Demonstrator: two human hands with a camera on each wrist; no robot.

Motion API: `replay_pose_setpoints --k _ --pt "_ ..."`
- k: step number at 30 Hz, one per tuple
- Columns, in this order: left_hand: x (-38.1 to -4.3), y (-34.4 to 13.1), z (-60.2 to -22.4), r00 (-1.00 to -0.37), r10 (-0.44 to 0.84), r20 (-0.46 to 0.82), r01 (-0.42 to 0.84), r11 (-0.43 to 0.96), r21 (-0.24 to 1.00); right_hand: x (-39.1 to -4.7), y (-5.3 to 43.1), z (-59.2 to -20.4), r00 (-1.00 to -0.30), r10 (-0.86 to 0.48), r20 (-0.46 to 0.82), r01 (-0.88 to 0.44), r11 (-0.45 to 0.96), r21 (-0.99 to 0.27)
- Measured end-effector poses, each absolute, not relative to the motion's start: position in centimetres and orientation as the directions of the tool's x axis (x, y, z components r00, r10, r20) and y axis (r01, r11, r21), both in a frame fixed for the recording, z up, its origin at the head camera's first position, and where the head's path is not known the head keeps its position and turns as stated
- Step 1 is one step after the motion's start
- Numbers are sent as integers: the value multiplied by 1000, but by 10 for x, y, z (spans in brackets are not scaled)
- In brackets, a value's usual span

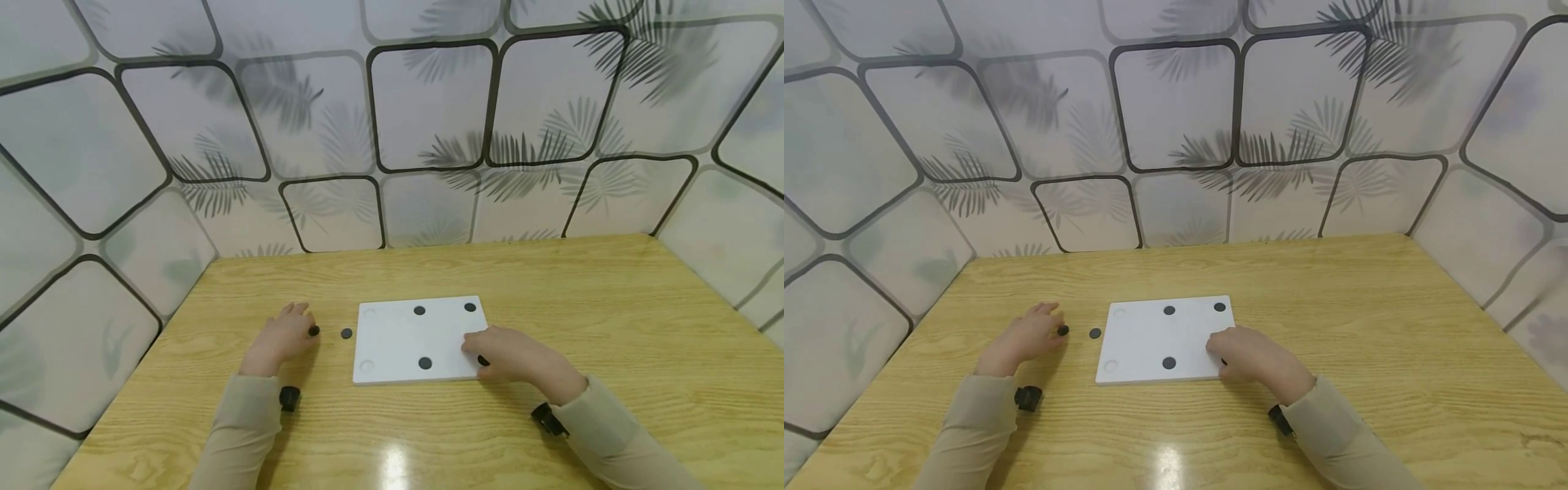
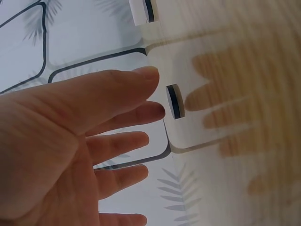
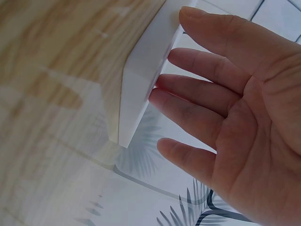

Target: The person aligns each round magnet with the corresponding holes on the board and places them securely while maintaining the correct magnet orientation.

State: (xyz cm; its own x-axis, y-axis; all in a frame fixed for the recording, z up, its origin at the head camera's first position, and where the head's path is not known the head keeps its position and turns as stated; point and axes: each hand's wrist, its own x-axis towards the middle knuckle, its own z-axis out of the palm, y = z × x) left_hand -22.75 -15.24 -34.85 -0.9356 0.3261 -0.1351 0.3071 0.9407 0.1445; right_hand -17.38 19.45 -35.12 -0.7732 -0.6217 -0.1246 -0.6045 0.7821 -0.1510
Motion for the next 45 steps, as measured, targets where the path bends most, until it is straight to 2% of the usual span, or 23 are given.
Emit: replay_pose_setpoints --k 27,35,45 --pt "-229 -155 -351 -920 366 -138 345 926 155 -173 193 -349 -769 -626 -128 -605 778 -172" --pt "-227 -154 -348 -925 335 -179 309 937 162 -174 193 -350 -771 -624 -128 -603 779 -171" --pt "-229 -155 -351 -913 374 -165 353 924 146 -174 194 -349 -772 -624 -121 -599 778 -190"
